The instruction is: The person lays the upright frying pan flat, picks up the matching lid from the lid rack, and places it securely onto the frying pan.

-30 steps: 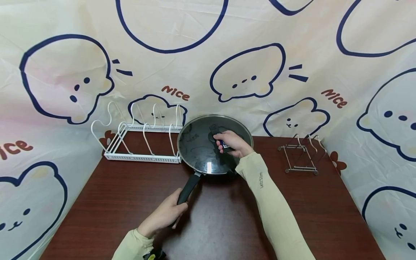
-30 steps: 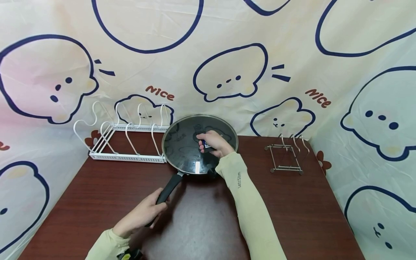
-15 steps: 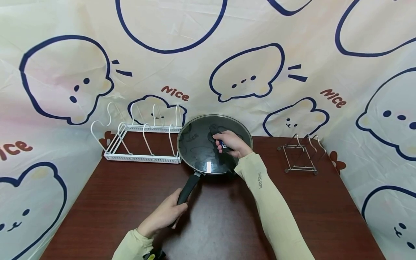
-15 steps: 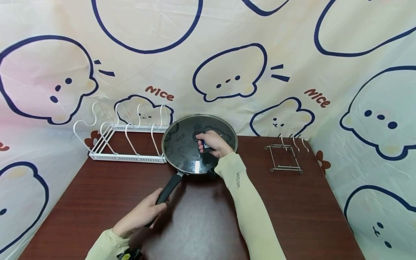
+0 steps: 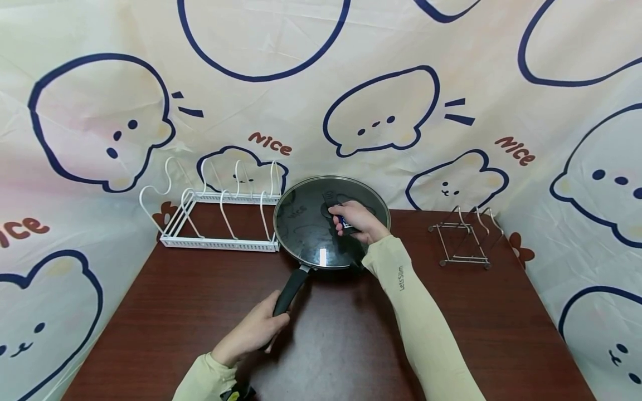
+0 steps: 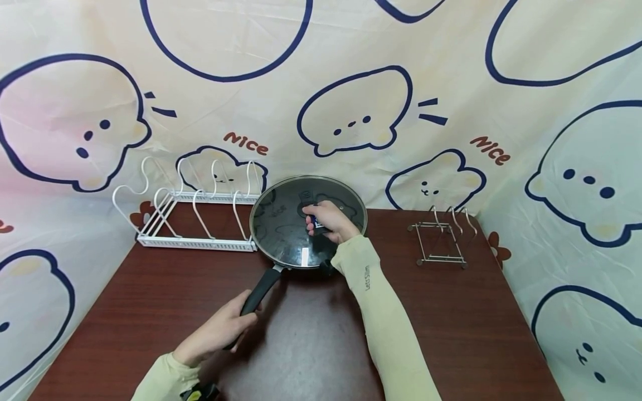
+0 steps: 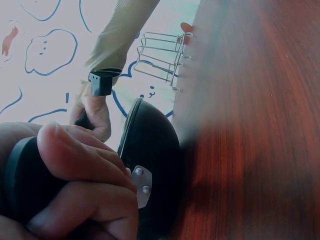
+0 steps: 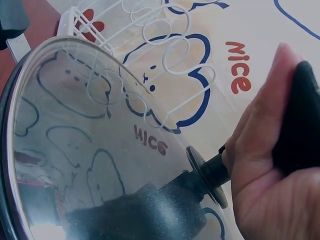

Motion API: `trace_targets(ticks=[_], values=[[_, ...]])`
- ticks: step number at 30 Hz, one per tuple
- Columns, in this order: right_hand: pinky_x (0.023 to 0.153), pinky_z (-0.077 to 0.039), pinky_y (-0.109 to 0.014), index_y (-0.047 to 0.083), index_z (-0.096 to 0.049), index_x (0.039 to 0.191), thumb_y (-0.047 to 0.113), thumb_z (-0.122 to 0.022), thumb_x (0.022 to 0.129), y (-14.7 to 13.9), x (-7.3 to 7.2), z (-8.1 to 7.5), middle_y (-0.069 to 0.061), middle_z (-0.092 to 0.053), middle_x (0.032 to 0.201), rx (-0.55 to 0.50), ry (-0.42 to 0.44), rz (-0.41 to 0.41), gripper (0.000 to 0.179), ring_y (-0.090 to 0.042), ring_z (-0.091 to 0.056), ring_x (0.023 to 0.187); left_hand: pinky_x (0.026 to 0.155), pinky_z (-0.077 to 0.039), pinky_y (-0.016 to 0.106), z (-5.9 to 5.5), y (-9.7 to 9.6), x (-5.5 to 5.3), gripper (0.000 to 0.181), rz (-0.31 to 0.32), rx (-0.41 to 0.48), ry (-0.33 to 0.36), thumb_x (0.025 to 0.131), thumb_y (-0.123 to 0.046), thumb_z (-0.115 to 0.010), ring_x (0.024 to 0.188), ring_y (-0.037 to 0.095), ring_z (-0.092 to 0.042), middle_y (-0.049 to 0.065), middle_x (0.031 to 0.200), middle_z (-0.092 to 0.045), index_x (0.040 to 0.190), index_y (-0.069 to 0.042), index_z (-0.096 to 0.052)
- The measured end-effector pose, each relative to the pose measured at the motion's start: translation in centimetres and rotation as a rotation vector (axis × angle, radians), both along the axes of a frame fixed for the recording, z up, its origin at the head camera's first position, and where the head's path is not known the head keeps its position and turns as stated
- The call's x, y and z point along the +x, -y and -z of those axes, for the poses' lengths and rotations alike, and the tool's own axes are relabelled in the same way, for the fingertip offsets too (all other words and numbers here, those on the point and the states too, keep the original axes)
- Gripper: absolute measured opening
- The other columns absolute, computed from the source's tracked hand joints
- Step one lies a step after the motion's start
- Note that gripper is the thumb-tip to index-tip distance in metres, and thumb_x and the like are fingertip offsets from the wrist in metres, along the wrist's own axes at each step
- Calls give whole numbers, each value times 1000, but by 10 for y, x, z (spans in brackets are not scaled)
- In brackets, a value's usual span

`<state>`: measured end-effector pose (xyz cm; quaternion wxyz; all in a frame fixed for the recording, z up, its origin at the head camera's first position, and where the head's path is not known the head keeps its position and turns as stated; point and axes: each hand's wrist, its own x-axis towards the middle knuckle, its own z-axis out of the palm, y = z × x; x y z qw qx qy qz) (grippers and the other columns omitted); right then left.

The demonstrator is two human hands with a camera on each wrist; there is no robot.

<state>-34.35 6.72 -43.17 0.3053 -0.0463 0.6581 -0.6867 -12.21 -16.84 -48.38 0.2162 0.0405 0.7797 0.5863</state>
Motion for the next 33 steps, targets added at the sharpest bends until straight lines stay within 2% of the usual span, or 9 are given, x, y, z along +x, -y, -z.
trace_targets(ticks=[7, 17, 33], values=[[51, -51, -17, -10, -44, 133, 19, -51, 109, -1, 0, 0, 3, -52, 69, 7, 4, -4, 38, -4, -49, 51, 38, -44, 28, 1, -1, 1, 21, -8, -7, -7, 97, -3, -49, 36, 10, -43, 5, 61, -50, 116, 5, -46], [51, -50, -16, -8, -41, 140, 21, -50, 110, -4, 1, -3, 2, -51, 72, 0, 34, -21, 43, -4, -49, 53, 37, -43, 27, 1, 0, 1, 21, -16, -18, -21, 97, -2, -47, 35, 10, -42, 7, 63, -51, 116, 7, -47], [51, -49, -17, -8, -44, 135, 20, -51, 109, -4, 2, 0, 3, -52, 71, -21, 15, -7, 39, -4, -49, 53, 36, -44, 28, 1, 2, 0, 20, 4, -13, -23, 96, -2, -48, 33, 10, -43, 6, 59, -51, 114, 6, -45]])
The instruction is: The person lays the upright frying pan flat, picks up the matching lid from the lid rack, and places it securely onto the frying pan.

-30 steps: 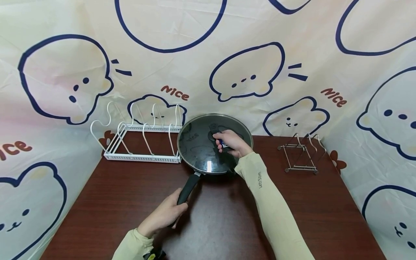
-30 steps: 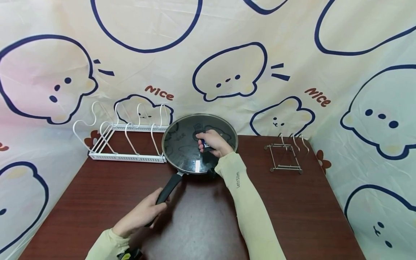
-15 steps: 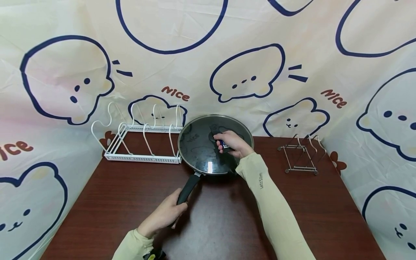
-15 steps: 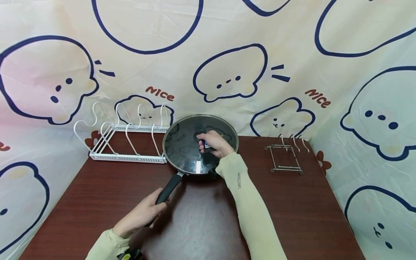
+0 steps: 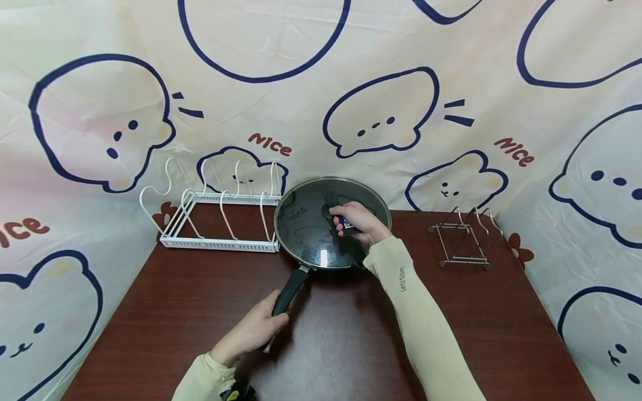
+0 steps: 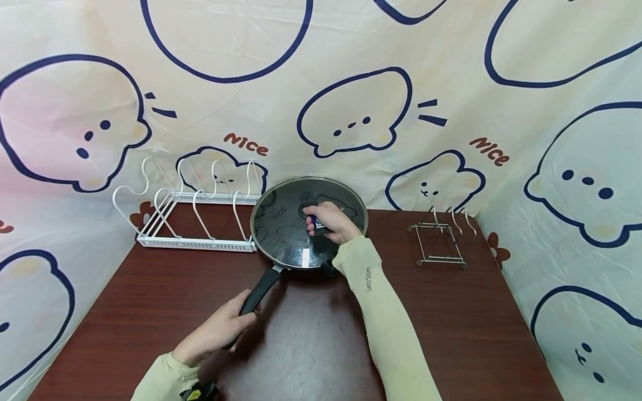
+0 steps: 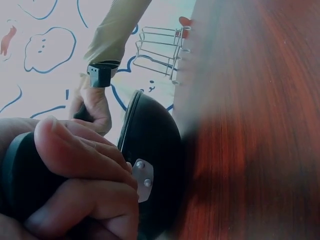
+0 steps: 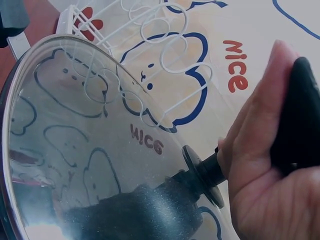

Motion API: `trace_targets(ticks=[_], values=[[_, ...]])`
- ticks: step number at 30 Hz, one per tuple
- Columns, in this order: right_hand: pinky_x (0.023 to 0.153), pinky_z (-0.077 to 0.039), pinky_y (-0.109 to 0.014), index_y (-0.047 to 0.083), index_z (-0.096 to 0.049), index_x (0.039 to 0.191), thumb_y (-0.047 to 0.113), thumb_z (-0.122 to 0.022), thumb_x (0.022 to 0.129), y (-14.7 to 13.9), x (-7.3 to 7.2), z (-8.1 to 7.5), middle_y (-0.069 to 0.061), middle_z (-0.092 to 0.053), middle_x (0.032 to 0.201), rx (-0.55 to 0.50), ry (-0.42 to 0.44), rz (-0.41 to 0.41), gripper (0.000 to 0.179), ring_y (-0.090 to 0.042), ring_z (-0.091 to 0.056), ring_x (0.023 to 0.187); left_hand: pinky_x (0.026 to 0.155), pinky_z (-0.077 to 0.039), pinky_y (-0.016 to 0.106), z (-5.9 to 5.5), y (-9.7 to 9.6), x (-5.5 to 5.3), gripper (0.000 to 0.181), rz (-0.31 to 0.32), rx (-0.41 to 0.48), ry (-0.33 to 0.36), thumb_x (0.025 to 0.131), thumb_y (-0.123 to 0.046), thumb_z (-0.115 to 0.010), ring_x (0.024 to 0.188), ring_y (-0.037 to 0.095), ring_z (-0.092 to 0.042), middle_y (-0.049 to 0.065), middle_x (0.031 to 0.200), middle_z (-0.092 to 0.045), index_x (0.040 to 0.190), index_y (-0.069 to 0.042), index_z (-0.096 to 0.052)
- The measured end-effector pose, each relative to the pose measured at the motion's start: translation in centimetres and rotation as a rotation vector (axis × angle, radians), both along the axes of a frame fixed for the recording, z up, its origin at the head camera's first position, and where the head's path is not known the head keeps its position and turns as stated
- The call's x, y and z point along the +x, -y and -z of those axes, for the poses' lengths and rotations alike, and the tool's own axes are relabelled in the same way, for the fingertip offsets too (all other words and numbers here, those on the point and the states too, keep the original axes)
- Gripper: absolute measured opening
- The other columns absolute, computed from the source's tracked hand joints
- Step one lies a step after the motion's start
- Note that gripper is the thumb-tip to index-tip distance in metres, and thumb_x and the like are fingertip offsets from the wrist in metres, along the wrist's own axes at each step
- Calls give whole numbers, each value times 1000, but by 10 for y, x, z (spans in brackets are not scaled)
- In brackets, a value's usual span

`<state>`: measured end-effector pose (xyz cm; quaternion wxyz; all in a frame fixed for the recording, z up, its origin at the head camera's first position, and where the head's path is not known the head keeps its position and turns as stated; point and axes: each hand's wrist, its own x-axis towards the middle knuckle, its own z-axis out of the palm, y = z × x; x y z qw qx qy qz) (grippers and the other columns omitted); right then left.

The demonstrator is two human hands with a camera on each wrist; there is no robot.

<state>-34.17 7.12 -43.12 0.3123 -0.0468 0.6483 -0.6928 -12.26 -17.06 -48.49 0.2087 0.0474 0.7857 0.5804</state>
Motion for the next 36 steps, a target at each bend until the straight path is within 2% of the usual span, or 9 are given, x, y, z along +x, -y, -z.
trace_targets(ticks=[14, 25, 36], values=[[51, -49, -17, -9, -47, 134, 20, -52, 108, 1, -1, 0, 3, -53, 70, -5, -16, 10, 39, -4, -49, 53, 37, -44, 29, 0, -1, -1, 19, 0, -7, 6, 96, -2, -49, 34, 11, -43, 7, 60, -51, 113, 5, -46], [51, -50, -17, -6, -48, 130, 19, -52, 108, 1, -1, 0, 2, -52, 71, -5, 3, 18, 34, -4, -49, 53, 37, -45, 30, -1, -1, -1, 18, 10, -7, 1, 96, -2, -49, 34, 11, -44, 7, 61, -52, 112, 6, -46], [52, -50, -18, -8, -47, 135, 20, -53, 107, 0, -2, 2, 1, -54, 74, -19, -1, 24, 40, -5, -50, 54, 37, -46, 30, -1, -1, -2, 19, 6, -19, 6, 96, -3, -50, 35, 11, -44, 8, 63, -52, 114, 5, -48]])
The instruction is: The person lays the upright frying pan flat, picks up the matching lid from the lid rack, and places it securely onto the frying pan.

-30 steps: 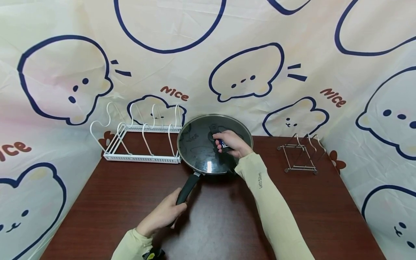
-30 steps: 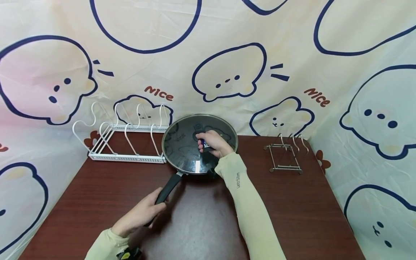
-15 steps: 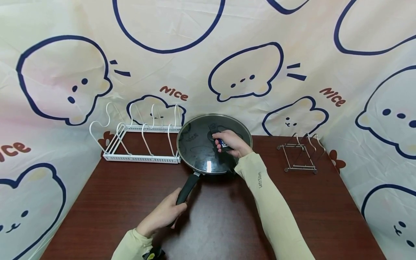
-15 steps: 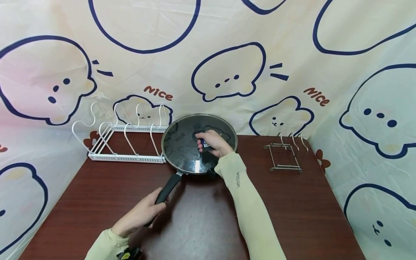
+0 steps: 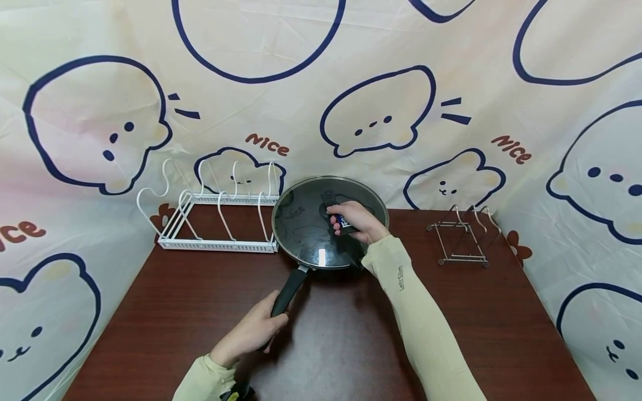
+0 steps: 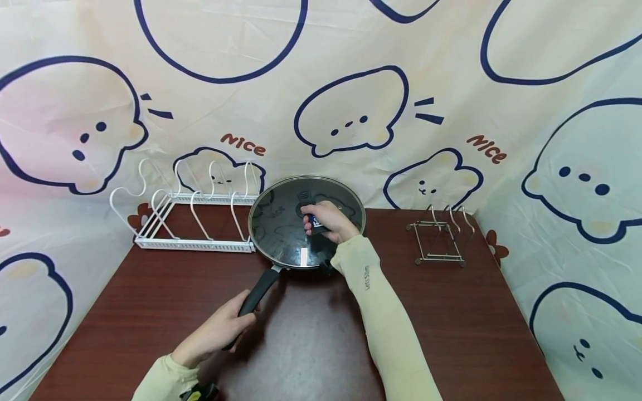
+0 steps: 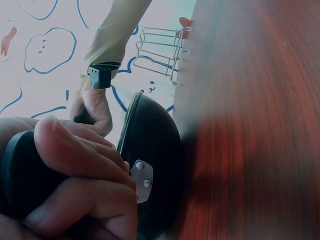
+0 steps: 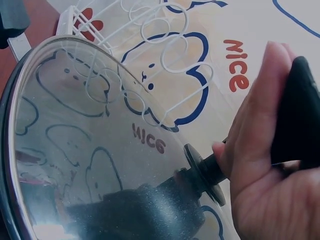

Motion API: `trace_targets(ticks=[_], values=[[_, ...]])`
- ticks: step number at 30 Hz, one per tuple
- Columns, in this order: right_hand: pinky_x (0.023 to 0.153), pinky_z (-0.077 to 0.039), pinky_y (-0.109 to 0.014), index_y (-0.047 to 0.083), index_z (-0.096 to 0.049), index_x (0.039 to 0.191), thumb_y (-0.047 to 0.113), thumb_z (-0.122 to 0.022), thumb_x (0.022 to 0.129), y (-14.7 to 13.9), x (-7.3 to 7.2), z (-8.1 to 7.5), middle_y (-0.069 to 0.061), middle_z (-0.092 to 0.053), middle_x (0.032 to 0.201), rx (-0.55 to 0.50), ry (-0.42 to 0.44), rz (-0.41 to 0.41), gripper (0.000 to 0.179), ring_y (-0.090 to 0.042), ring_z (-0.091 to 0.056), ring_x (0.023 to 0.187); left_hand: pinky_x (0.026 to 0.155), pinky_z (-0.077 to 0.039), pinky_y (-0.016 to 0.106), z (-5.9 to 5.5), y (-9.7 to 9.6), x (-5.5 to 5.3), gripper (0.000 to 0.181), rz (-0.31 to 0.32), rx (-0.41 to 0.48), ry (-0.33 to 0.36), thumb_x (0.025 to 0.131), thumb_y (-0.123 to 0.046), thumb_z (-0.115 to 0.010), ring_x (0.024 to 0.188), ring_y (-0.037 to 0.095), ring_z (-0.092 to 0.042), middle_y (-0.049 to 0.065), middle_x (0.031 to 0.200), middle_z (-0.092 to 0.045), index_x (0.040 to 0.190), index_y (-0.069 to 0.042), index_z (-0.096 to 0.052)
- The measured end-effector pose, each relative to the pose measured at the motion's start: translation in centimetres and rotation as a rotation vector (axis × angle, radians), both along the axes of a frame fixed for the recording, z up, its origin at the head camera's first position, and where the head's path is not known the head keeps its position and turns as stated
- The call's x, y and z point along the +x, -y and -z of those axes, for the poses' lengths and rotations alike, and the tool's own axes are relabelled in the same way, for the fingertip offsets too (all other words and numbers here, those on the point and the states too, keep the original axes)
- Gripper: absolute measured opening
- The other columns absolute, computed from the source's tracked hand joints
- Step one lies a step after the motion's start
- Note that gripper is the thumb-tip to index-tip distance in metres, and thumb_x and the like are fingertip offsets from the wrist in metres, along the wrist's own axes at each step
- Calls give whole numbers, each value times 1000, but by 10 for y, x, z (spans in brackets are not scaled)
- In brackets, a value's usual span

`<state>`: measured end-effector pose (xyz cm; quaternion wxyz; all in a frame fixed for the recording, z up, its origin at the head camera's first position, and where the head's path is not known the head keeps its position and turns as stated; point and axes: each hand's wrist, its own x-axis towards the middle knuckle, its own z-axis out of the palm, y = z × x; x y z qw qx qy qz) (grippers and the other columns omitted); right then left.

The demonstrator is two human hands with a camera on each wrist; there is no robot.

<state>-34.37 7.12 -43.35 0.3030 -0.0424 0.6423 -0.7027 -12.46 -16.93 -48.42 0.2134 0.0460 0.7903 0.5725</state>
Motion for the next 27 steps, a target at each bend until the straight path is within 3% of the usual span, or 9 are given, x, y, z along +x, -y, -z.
trace_targets(ticks=[12, 17, 23, 27], values=[[56, -56, -22, -10, -47, 135, 23, -50, 109, -1, -1, -1, -3, -59, 78, -3, 24, 3, 43, -9, -57, 56, 37, -49, 33, -1, 1, -1, 19, -6, -41, -31, 97, -2, -52, 35, 11, -48, 11, 64, -56, 115, 5, -50], [61, -60, -27, -9, -50, 134, 23, -50, 109, -5, -1, -3, -7, -61, 82, 48, -26, 9, 41, -13, -62, 60, 41, -52, 36, -1, 2, -2, 19, 15, -36, -82, 97, -3, -58, 39, 14, -53, 8, 67, -57, 113, 5, -52], [69, -63, -33, -3, -50, 138, 24, -51, 109, -16, 1, -7, -18, -60, 110, 145, -119, 38, 40, -21, -68, 74, 50, -52, 32, -5, 9, -6, 23, 55, -86, -115, 99, -13, -64, 53, 19, -61, 8, 75, -60, 114, 0, -53], [84, -59, -34, 3, -49, 142, 30, -51, 109, -21, 2, -12, -18, -55, 132, 247, -196, 54, 42, -23, -64, 102, 61, -51, 29, -10, 16, -10, 30, 50, -151, -151, 101, -24, -64, 70, 18, -64, 10, 86, -65, 124, -6, -57]])
